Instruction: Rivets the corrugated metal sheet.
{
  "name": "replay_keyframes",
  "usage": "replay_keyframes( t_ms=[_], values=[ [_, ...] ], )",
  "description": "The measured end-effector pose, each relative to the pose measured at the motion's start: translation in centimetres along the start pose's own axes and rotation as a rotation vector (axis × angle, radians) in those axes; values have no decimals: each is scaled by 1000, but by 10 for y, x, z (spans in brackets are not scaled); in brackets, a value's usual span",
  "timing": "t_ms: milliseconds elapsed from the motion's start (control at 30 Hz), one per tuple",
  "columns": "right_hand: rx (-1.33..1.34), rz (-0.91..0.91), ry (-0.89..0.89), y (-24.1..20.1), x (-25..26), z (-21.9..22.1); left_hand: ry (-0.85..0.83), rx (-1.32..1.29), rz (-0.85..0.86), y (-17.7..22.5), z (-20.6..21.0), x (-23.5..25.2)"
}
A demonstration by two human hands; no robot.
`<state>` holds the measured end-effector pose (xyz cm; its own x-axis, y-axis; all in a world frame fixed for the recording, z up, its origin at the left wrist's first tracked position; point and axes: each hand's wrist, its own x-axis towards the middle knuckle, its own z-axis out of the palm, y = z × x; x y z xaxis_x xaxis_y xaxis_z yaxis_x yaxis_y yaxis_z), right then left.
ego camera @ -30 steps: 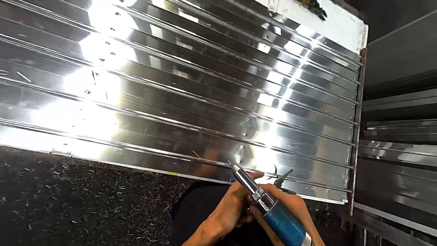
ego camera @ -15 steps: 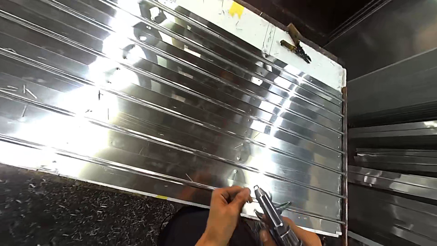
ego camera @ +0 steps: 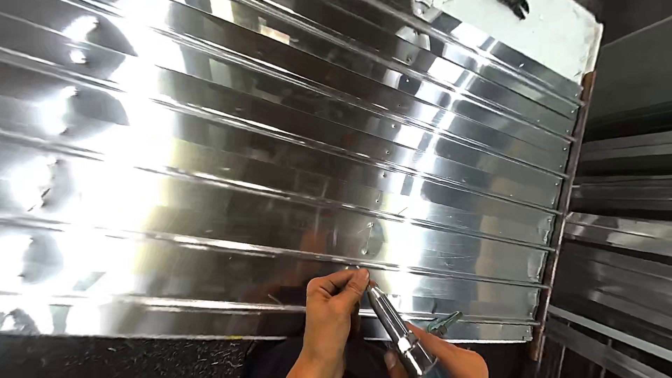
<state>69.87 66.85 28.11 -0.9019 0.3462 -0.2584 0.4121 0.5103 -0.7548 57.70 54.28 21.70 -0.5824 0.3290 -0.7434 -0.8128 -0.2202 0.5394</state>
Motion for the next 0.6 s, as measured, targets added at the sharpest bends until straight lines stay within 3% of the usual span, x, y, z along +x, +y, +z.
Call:
replay_keyframes(
  t_ms=[167, 267, 333, 400, 500, 533, 600],
  values=[
    [-93, 171, 17, 39, 82, -7, -162, 301, -196, 1, 31, 96],
    [-169, 151, 88, 66, 137, -13, -235, 481, -132, 12, 51, 150],
    [-239, 133, 89, 73, 165, -18, -261, 630, 17, 28, 52, 170],
    [-292, 146, 52, 75, 186, -22, -206, 827, 312, 49, 35, 181],
    [-304, 205, -48, 70, 202, -28, 58, 1002, 718, 86, -23, 193],
    [-310, 217, -77, 68, 206, -30, 152, 1024, 743, 97, -52, 195],
    [-341, 248, -137, 63, 213, -33, 247, 966, 602, 113, -104, 185]
  ],
)
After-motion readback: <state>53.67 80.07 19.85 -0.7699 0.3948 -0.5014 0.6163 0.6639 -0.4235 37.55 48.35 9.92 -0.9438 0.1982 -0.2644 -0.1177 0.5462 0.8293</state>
